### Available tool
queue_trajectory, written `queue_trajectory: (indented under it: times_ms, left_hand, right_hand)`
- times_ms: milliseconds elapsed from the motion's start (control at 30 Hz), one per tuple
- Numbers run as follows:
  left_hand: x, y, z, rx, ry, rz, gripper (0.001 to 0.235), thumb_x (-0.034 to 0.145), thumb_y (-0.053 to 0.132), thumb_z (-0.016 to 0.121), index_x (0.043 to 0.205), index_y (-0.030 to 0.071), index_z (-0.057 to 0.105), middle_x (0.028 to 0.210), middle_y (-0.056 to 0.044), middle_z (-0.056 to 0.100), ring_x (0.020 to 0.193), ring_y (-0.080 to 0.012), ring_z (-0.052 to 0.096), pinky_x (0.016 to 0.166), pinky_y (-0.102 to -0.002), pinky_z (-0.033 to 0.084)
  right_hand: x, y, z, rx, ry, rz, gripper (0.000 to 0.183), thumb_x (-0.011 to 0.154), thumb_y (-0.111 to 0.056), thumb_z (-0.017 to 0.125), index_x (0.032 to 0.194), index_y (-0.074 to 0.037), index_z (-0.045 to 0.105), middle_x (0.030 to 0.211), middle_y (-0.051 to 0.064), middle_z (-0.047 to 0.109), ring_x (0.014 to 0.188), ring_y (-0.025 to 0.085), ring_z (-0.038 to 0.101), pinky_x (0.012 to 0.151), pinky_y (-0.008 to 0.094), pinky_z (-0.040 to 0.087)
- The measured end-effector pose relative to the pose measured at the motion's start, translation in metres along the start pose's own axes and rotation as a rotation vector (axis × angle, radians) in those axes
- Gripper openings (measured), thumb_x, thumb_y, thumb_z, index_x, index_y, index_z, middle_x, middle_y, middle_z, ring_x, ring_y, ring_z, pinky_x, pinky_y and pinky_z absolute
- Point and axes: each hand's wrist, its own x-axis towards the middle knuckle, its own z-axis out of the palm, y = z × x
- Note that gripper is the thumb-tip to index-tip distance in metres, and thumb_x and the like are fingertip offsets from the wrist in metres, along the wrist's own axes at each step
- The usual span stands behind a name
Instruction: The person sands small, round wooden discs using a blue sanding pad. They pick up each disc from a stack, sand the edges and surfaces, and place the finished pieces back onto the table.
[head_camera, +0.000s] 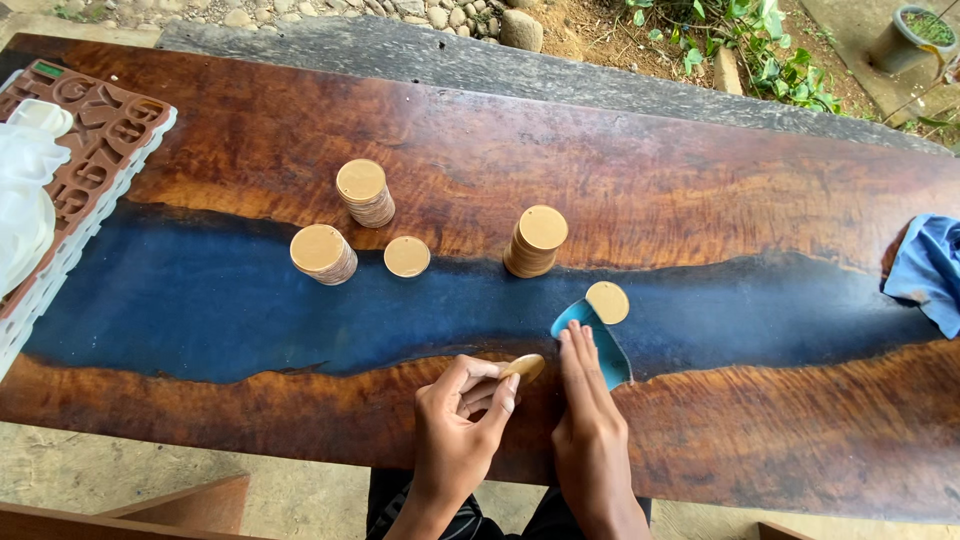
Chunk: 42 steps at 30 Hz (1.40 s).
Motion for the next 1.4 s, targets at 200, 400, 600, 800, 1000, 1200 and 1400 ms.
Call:
queue_trajectory:
  times_ms: [200,400,600,800,1000,1200,1400]
  left_hand:
    - [0.000,0.007,0.000,0.049,-0.035,0.043,0.008,0.087,0.007,0.072,0.083,0.004,0.066,0.097,-0.015,0.084,0.085,-0.0180,0.085,0.073,-0.025,0.072]
    - [0.002,0.008,0.001,0.103,-0.005,0.121,0.007,0.089,0.010,0.073,0.090,0.003,0.073,0.094,-0.010,0.084,0.085,-0.0135,0.081,0.078,-0.025,0.067]
    - [0.000,0.006,0.003,0.061,-0.024,0.123,0.005,0.088,0.006,0.073,0.086,0.002,0.072,0.092,-0.012,0.084,0.083,-0.0139,0.082,0.075,-0.025,0.068]
    - [-0.001,0.006,0.004,0.204,0.005,0.217,0.006,0.089,0.010,0.073,0.090,0.005,0.074,0.088,-0.005,0.083,0.076,-0.0113,0.080,0.073,-0.025,0.065]
    - [-0.002,0.005,0.006,0.231,0.015,0.232,0.008,0.089,0.008,0.072,0.094,0.002,0.073,0.094,-0.008,0.083,0.082,-0.0147,0.082,0.076,-0.025,0.067]
    - [0.000,-0.006,0.007,0.291,0.077,0.245,0.010,0.087,0.010,0.069,0.095,0.006,0.074,0.088,-0.005,0.083,0.074,-0.0143,0.082,0.070,-0.025,0.066]
    - [0.005,-0.003,0.020,0.284,0.220,0.233,0.006,0.084,0.011,0.073,0.087,0.009,0.078,0.084,-0.002,0.085,0.066,-0.0078,0.082,0.062,-0.018,0.067]
  right_hand:
    - [-0.005,0.003,0.001,0.052,-0.071,0.030,0.079,0.080,0.025,0.035,0.155,-0.001,0.040,0.164,0.016,0.039,0.155,0.031,0.034,0.125,0.042,0.033]
    - [0.002,-0.024,-0.019,0.080,-0.127,-0.289,0.046,0.106,0.004,0.031,0.150,0.002,0.045,0.159,0.022,0.044,0.152,0.041,0.039,0.126,0.051,0.036]
    - [0.008,-0.025,-0.018,0.060,-0.070,-0.182,0.045,0.104,0.006,0.036,0.148,0.005,0.047,0.157,0.025,0.046,0.151,0.040,0.041,0.126,0.050,0.032]
    - [0.001,-0.014,-0.008,0.025,-0.077,-0.172,0.046,0.103,0.004,0.044,0.149,0.000,0.048,0.158,0.018,0.048,0.151,0.036,0.042,0.125,0.045,0.037]
    - [0.001,-0.014,-0.007,0.094,-0.119,-0.135,0.058,0.093,0.017,0.038,0.149,0.002,0.047,0.159,0.019,0.046,0.152,0.039,0.039,0.126,0.048,0.035]
    - [0.010,-0.026,-0.012,0.001,-0.053,-0.180,0.041,0.108,-0.014,0.039,0.142,0.000,0.056,0.152,0.018,0.055,0.146,0.034,0.051,0.121,0.044,0.042]
    - [0.007,-0.017,0.009,-0.100,-0.019,-0.057,0.040,0.106,-0.014,0.043,0.142,-0.003,0.057,0.151,0.014,0.057,0.146,0.031,0.051,0.120,0.043,0.045]
